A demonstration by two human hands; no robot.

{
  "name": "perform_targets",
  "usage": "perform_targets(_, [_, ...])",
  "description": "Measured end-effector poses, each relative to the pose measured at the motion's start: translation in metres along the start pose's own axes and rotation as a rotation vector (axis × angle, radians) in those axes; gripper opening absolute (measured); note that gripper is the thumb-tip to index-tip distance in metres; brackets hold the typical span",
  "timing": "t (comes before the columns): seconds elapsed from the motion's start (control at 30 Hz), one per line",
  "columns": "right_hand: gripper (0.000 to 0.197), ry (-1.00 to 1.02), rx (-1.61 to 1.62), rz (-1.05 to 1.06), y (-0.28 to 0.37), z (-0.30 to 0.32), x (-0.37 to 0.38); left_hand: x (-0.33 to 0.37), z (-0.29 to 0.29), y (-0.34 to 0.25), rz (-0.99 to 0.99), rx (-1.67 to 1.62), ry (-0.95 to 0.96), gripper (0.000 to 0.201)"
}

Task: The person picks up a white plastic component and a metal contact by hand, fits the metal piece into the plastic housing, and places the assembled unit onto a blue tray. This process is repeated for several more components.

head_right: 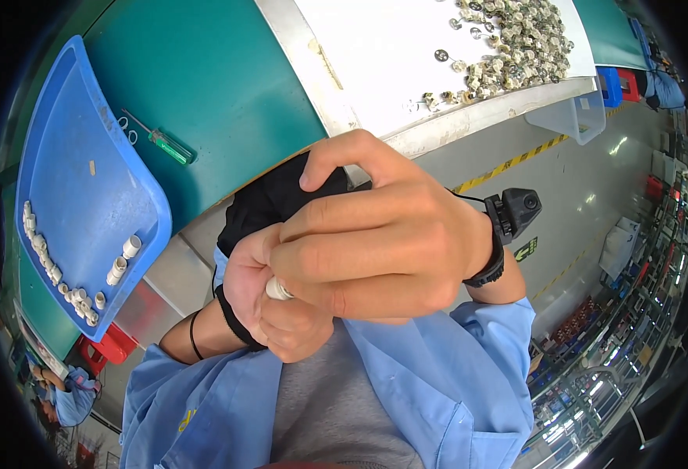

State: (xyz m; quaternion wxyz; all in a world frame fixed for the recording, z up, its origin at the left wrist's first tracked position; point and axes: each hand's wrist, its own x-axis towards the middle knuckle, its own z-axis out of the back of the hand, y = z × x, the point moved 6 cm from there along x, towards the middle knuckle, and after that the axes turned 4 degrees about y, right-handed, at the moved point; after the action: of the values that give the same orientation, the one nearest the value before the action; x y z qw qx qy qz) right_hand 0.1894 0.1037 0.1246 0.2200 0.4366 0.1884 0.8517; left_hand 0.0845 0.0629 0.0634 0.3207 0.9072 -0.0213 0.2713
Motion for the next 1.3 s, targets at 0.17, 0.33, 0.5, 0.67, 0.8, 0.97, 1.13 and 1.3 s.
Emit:
perform_targets(0.17, [0.012,0.091,-0.052,-0.111,-0.003,0.001,-0.004,-0.003,0.001,-0.013,-0.149,0.157,-0.114,0.029])
perform_targets(0.33, [0.024,0.049,-0.23,-0.416,-0.002,-0.003,-0.003,-0.005,-0.001,-0.034,-0.496,0.616,-0.441,0.04])
perform_targets(0.5, [0.023,-0.03,-0.396,-0.546,0.003,-0.015,-0.003,-0.014,-0.012,-0.041,-0.632,0.763,-0.561,0.065])
perform_targets(0.67, [0.024,-0.048,-0.536,-0.585,0.007,-0.019,-0.002,-0.02,-0.013,-0.043,-0.634,0.856,-0.711,0.069])
perform_targets(0.8, [0.023,-0.078,-0.582,-0.514,0.005,-0.017,-0.011,-0.012,-0.016,-0.037,-0.7,0.839,-0.844,0.067])
perform_targets(0.97, [0.02,-0.058,-0.64,-0.494,0.004,-0.015,-0.016,-0.027,-0.02,-0.033,-0.663,1.219,-0.944,0.049])
perform_targets(1.13, [0.019,-0.076,-0.576,-0.544,0.002,-0.014,-0.016,-0.036,-0.025,-0.027,-0.49,1.793,-1.087,0.034])
perform_targets(1.3, [0.018,-0.092,-0.508,-0.489,0.001,-0.022,-0.025,-0.038,-0.023,-0.027,-0.453,1.874,-1.117,0.034])
